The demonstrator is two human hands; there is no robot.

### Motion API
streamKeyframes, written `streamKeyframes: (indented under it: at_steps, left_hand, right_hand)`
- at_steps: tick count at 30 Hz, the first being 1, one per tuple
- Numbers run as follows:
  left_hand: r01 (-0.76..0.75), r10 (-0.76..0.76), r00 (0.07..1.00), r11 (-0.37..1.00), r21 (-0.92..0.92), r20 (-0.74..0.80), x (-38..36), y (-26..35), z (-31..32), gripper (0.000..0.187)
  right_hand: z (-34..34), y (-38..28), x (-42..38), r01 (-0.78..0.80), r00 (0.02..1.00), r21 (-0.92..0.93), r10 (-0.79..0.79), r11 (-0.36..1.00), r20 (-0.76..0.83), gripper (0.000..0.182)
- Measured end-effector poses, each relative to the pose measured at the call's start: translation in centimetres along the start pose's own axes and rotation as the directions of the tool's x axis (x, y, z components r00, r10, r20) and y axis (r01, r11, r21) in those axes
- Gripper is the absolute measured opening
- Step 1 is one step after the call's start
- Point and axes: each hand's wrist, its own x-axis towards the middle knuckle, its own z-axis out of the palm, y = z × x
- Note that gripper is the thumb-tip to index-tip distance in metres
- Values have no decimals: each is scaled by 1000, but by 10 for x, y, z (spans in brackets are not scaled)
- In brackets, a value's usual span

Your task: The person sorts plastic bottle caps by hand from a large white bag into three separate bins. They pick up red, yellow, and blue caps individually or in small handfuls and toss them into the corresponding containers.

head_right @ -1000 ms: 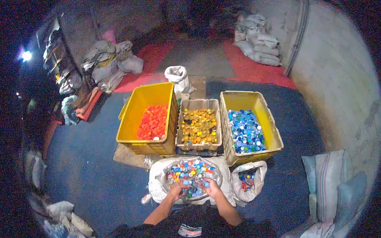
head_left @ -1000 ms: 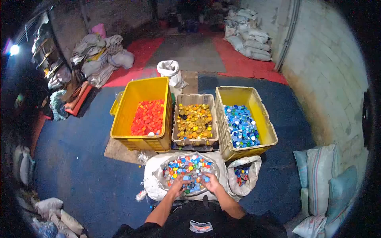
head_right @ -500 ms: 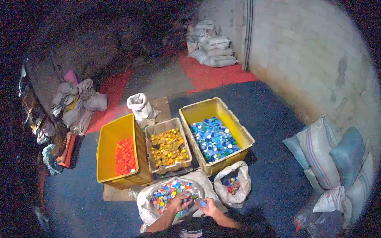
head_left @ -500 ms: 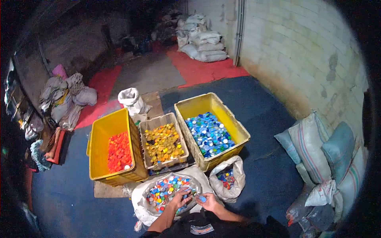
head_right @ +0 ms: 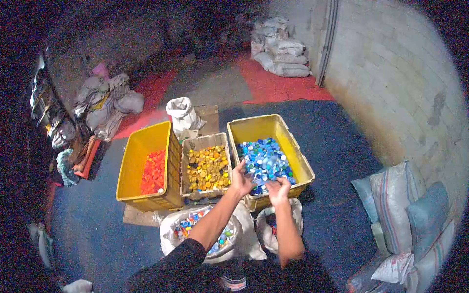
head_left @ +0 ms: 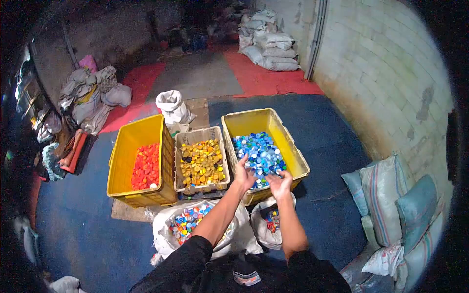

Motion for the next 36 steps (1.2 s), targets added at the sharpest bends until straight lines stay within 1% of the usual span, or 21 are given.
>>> streamKeyframes:
  at_steps: [1,2,3,4,6,8,9,11,12,13,15,17,18,20,23,25,26,29,30,33,36]
  left_hand:
    - [4,-4,1000,999,34,-18,-17,4,-2,78]
    - [33,-26,997,994,106,-70,-11,-5,-33,88]
    - [52,-27,986,987,152,-163,10,-19,-81,78]
    - [96,-65,976,985,142,-209,10,-31,-123,68]
    - [169,-130,950,978,119,-284,-4,-54,-210,50]
    - [192,-133,936,969,158,-325,-21,-81,-307,29]
    - [185,-108,936,961,208,-335,-35,-90,-348,20]
    - [211,-155,884,974,80,-442,-80,-89,-389,15]
    - [81,-57,879,996,31,-473,-116,-76,-358,14]
    - [154,-106,871,986,62,-479,-138,-67,-355,31]
    - [93,-75,784,996,-3,-616,-173,-59,-342,39]
    - [39,15,757,997,69,-653,-189,-65,-372,41]
    - [16,61,745,994,109,-665,-195,-66,-384,42]
    - [-25,123,768,986,162,-628,-209,-65,-400,27]
    - [-24,103,744,992,127,-660,-229,-63,-415,25]
    - [-1,52,741,997,76,-669,-242,-57,-421,27]
    - [-53,46,769,999,8,-638,-246,-58,-427,27]
    - [-24,-32,755,997,-76,-655,-255,-46,-420,30]
    - [1,-49,741,997,-72,-669,-256,-47,-424,32]
    - [3,-70,778,994,-108,-624,-261,-50,-440,23]
    - [56,-102,705,995,-88,-702,-263,-38,-425,22]
  right_hand:
    - [-7,4,-6,37,999,-34,-37,999,13,29]
    - [-37,8,3,-34,999,-52,33,998,-23,31]
    - [-72,17,11,-106,993,-65,102,992,-62,34]
    - [-76,30,-14,-23,996,-219,3,976,-93,61]
    - [-143,54,-30,-199,975,-136,183,971,-123,40]
    - [-200,90,-57,-120,965,-346,27,930,-260,19]
    - [-227,100,-67,-189,944,-367,67,911,-322,18]
    - [-315,127,-67,-181,950,-439,40,880,-311,24]
    - [-319,132,-82,-213,933,-390,67,896,-355,33]
    - [-307,137,-93,-242,913,-328,100,913,-395,42]
    - [-269,147,-111,-264,896,-407,66,874,-439,61]
    - [-234,163,-115,-247,918,-850,-168,466,-359,55]
    - [-228,171,-110,-176,940,-949,-243,261,-241,55]
    - [-222,187,-99,-20,952,-983,-304,-185,38,55]
    - [-154,206,-110,43,989,-961,-126,-274,80,44]
    - [-149,229,-106,89,994,-965,-37,-248,101,40]
    - [-150,239,-103,108,994,-966,6,-234,110,39]
    - [-161,277,-88,130,991,-910,38,-393,125,33]
    - [-152,287,-92,120,993,-917,32,-380,117,28]
    - [-137,314,-83,219,976,-863,92,-456,199,23]
    - [-128,340,-56,455,887,-772,146,-444,439,16]
